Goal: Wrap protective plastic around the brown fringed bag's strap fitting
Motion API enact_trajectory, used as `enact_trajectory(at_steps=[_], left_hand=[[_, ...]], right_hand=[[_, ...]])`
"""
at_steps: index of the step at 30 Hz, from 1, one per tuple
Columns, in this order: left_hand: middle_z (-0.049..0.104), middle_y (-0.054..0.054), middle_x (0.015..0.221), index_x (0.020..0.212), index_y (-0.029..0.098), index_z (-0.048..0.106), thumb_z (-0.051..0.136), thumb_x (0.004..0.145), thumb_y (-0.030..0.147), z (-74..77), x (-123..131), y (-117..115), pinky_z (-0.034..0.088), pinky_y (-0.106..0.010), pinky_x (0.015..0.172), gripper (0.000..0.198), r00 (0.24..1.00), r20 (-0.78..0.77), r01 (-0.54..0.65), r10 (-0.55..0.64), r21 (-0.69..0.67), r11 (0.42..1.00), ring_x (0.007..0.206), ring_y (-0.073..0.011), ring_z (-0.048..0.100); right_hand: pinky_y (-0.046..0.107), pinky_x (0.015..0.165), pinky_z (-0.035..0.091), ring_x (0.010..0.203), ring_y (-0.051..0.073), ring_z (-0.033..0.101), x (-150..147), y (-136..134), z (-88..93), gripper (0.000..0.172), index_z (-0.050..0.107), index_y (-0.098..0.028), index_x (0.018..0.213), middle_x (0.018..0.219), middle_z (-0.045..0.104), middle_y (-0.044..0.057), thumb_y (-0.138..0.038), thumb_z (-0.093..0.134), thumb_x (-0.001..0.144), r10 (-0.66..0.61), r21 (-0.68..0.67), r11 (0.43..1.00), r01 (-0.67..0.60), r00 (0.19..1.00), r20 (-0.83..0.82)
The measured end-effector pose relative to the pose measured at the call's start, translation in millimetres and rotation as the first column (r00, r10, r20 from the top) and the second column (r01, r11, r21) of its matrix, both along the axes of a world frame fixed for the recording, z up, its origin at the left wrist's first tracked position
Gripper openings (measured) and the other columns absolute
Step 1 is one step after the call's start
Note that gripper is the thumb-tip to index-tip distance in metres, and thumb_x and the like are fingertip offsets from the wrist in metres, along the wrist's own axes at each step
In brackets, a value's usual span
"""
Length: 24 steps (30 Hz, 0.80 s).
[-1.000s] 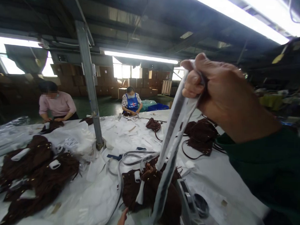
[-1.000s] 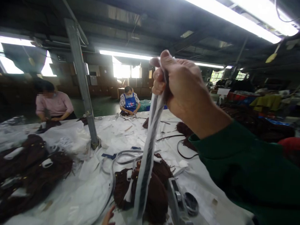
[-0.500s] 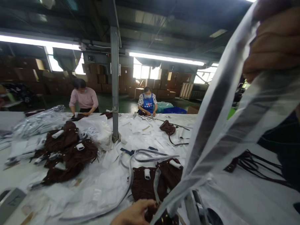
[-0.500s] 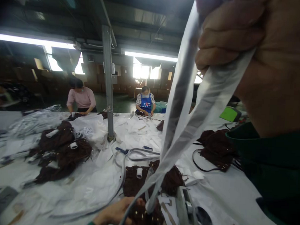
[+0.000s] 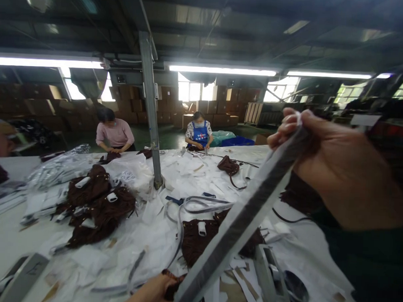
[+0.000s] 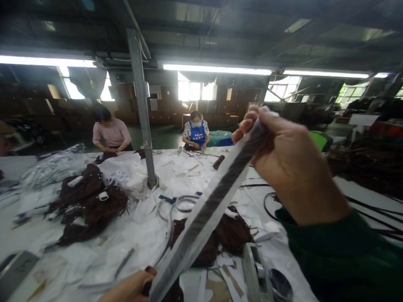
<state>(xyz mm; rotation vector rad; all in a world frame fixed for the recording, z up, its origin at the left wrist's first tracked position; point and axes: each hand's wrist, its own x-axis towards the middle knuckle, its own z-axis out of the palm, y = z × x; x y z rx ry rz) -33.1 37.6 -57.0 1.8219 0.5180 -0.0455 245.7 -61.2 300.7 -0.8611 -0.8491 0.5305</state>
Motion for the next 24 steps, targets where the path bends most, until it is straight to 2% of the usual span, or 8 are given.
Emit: enact_trajectory(at_steps=[5,7,9,13,18,20,22,24], left_hand=[[0.073,-0.004,0.105,0.107,0.023,0.067,0.062,0.067,0.02,-84.9,4,-23,0.049,-0.038,0.088,0.04,0.991,-0.08,-0.098,0.106,0.091,0.991,0.098,-0.0301,0.065],[0.069,-0.006,0.115,0.115,0.021,0.063,0.06,0.067,0.019,-102.8,3,-25,0.044,-0.039,0.098,0.048,0.987,0.014,-0.159,0.16,-0.023,0.987,0.108,-0.0292,0.061],[0.068,-0.009,0.115,0.114,0.019,0.063,0.06,0.072,0.03,-102.0,4,-22,0.042,-0.04,0.102,0.044,0.939,0.064,-0.323,0.336,-0.16,0.933,0.112,-0.0297,0.059],[0.063,-0.014,0.122,0.117,0.017,0.059,0.059,0.077,0.06,-55.8,26,-10,0.038,-0.043,0.107,0.058,0.785,0.159,-0.547,0.599,-0.276,0.79,0.123,-0.0321,0.052],[0.05,-0.014,0.139,0.138,0.02,0.041,0.058,0.08,0.064,27.6,80,-25,0.029,-0.042,0.112,0.075,0.798,0.505,-0.23,0.33,-0.25,0.94,0.132,-0.0288,0.041],[0.063,-0.014,0.119,0.124,0.017,0.055,0.056,0.083,0.06,51.3,89,-37,0.042,-0.039,0.1,0.059,0.833,0.511,-0.108,0.214,-0.228,0.968,0.113,-0.0277,0.056],[0.067,-0.007,0.081,0.102,0.014,0.064,0.053,0.086,0.059,65.8,82,-41,0.051,-0.029,0.07,0.049,0.878,0.429,-0.084,0.212,-0.298,0.951,0.075,-0.02,0.063],[0.05,0.003,0.055,0.084,0.015,0.061,0.052,0.084,0.062,74.4,60,-33,0.037,-0.02,0.044,0.047,0.883,0.338,-0.197,0.326,-0.365,0.91,0.046,-0.0105,0.046]], right_hand=[[0.028,0.065,0.056,0.057,0.006,0.055,2,19,-90.3,0.015,0.057,-0.017,0.088,0.069,0.055,-0.005,-0.015,0.045,0.097,0.063,-0.154,0.976,-0.153,0.879,-0.473],[0.029,0.063,0.057,0.057,0.008,0.055,11,19,-116.7,0.014,0.056,-0.018,0.085,0.069,0.056,-0.004,-0.012,0.048,0.093,0.008,-0.162,0.981,-0.105,0.862,-0.508],[0.03,0.064,0.059,0.058,0.009,0.056,18,14,-132.6,0.016,0.057,-0.019,0.084,0.069,0.057,-0.003,-0.01,0.047,0.093,-0.026,-0.149,0.987,-0.062,0.849,-0.528],[0.033,0.067,0.06,0.06,0.009,0.057,8,1,-145.0,0.021,0.059,-0.019,0.086,0.071,0.058,-0.002,-0.011,0.042,0.095,0.007,-0.14,0.984,-0.112,0.804,-0.594],[0.033,0.072,0.059,0.06,0.008,0.056,-34,5,-159.7,0.014,0.058,-0.02,0.086,0.074,0.058,-0.003,-0.013,0.048,0.094,0.191,-0.018,0.958,-0.286,0.685,-0.703],[0.033,0.075,0.058,0.062,0.007,0.057,-43,10,-166.5,0.007,0.058,-0.02,0.087,0.076,0.059,-0.004,-0.014,0.056,0.09,0.239,0.04,0.954,-0.297,0.673,-0.7],[0.033,0.078,0.058,0.064,0.008,0.058,-44,12,-173.8,0.008,0.058,-0.021,0.089,0.077,0.061,-0.005,-0.017,0.064,0.086,0.234,0.066,0.964,-0.257,0.709,-0.665],[0.03,0.078,0.056,0.067,0.009,0.061,-41,12,-183.7,0.016,0.059,-0.022,0.091,0.077,0.064,-0.005,-0.02,0.071,0.081,0.188,0.032,0.977,-0.212,0.772,-0.607]])
